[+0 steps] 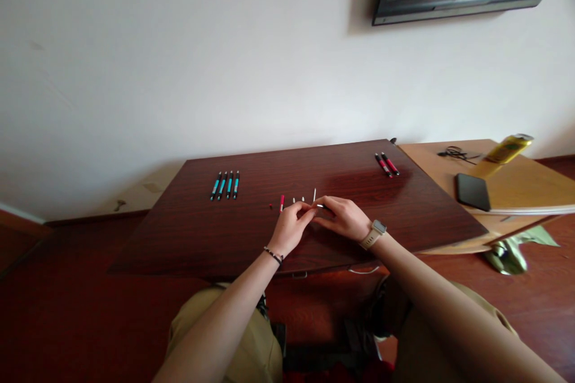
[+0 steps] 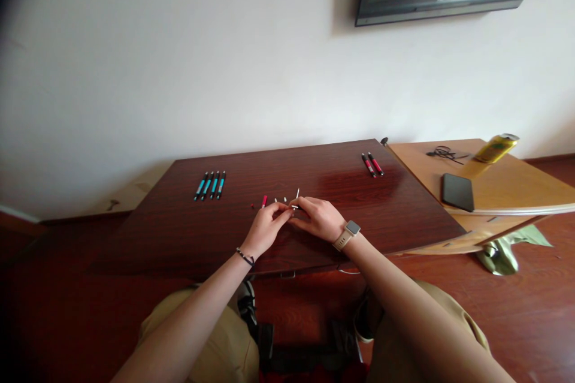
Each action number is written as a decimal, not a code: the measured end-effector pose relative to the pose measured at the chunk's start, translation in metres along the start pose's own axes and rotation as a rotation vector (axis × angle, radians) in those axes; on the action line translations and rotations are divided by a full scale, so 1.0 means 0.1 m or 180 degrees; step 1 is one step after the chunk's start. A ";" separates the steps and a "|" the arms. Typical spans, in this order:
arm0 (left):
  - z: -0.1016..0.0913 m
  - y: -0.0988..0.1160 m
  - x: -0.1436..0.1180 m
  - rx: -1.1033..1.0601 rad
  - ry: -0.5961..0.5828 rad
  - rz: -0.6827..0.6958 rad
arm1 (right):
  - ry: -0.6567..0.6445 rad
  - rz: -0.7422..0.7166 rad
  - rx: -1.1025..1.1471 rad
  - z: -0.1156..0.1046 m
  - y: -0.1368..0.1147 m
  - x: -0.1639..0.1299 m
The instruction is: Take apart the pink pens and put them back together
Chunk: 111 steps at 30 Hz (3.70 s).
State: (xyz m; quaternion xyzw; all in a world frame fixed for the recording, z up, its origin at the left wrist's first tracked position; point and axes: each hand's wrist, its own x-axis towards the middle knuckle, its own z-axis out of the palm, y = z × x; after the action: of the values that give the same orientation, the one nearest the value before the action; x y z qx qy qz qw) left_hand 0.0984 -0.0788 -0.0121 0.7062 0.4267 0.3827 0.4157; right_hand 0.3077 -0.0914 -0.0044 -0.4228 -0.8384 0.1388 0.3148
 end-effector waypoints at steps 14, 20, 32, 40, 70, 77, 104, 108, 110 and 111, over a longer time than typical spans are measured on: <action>0.01 -0.03 -0.04 0.0319 0.0051 0.0028 | 0.0314 0.0520 -0.0151 -0.05 0.23 0.02; 0.03 0.05 -0.11 0.0741 -0.0141 0.0302 | 0.0199 0.1155 -0.0367 -0.01 0.47 0.07; 0.05 0.07 -0.14 0.1108 -0.0258 0.0550 | 0.0051 0.1498 -0.0485 0.10 0.56 0.18; 0.05 0.09 -0.14 0.1138 -0.0234 0.0570 | 0.0005 0.1573 -0.0612 0.10 0.58 0.19; -0.09 0.04 -0.07 0.1332 0.0000 0.0495 | 0.0311 0.1751 -0.0606 -0.03 0.37 0.05; -0.09 0.03 -0.06 0.1115 0.0097 0.0571 | -0.0425 0.0732 -0.0024 0.04 -0.02 0.05; -0.13 0.10 -0.07 0.0709 -0.0118 0.0221 | -0.0145 0.0123 -0.0021 0.19 -0.07 0.01; -0.12 0.11 -0.08 0.0489 -0.0129 0.0095 | 0.0023 0.0113 -0.0114 0.19 -0.09 -0.01; -0.12 0.12 -0.08 0.0415 -0.0155 0.0033 | 0.0088 0.0084 -0.0095 0.18 -0.10 -0.02; -0.13 0.14 -0.08 0.0396 -0.0169 0.0032 | 0.0106 0.0074 -0.0067 0.17 -0.11 -0.03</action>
State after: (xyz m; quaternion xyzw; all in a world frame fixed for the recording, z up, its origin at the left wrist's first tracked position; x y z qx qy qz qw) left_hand 0.0880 -0.0872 0.0034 0.7427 0.4348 0.3387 0.3803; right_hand 0.2911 -0.0993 -0.0133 -0.4381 -0.8294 0.1266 0.3227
